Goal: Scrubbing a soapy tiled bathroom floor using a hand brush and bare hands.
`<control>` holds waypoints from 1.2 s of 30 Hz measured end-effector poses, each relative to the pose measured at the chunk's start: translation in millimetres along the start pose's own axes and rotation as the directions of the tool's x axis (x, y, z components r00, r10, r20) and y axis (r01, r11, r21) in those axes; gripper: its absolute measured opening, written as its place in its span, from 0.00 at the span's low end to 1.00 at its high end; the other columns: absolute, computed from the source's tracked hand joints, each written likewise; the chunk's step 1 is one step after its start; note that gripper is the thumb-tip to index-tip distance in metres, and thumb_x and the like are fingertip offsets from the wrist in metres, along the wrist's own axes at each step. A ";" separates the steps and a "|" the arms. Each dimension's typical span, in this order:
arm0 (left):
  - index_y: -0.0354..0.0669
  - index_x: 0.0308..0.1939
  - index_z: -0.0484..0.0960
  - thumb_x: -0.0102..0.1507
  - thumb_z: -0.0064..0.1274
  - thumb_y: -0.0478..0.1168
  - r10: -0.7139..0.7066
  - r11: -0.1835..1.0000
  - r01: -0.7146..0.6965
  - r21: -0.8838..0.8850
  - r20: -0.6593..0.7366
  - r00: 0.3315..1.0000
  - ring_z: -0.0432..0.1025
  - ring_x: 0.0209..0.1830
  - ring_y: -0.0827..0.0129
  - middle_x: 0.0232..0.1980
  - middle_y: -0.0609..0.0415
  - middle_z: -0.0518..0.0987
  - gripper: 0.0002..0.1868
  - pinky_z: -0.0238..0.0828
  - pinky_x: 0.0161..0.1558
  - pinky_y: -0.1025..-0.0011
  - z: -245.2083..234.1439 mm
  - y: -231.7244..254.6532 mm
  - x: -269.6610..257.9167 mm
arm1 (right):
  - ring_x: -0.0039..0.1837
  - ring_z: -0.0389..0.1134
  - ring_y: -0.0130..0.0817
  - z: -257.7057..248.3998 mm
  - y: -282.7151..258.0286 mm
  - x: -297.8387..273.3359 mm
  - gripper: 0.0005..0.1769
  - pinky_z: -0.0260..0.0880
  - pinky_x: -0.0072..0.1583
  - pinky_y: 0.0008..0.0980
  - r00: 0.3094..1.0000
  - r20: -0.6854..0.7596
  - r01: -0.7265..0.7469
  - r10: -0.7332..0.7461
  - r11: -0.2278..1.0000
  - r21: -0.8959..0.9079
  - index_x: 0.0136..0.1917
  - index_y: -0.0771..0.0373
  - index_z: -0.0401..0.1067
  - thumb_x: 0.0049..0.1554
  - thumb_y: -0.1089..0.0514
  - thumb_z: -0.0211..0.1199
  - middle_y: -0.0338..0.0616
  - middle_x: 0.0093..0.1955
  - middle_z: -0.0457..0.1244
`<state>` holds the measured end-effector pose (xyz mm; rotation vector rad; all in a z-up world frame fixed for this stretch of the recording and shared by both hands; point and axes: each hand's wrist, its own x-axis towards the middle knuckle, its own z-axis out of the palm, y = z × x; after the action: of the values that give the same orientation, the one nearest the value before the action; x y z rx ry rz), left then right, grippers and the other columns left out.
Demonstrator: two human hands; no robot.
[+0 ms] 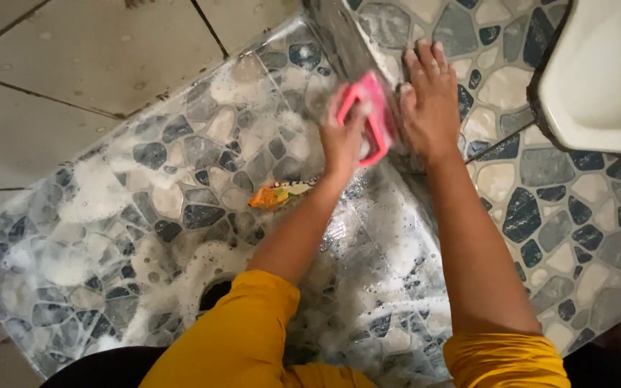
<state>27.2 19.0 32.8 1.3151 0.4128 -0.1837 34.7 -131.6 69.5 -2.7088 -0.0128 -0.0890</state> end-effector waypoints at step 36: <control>0.25 0.73 0.59 0.54 0.61 0.51 -0.226 0.974 0.222 -0.051 -0.076 0.971 0.76 0.61 0.50 0.64 0.34 0.75 0.50 0.78 0.60 0.64 -9.0 -5.8 60.6 | 0.87 0.35 0.42 -8.6 -18.5 4.5 0.34 0.30 0.82 0.51 0.999 0.033 -0.027 0.030 0.995 -0.092 0.84 0.58 0.51 0.67 0.52 0.36 0.45 0.87 0.42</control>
<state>78.7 32.3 1.9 1.2356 0.6321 -0.3095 38.2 -118.4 85.3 -2.8008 0.0198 -0.0352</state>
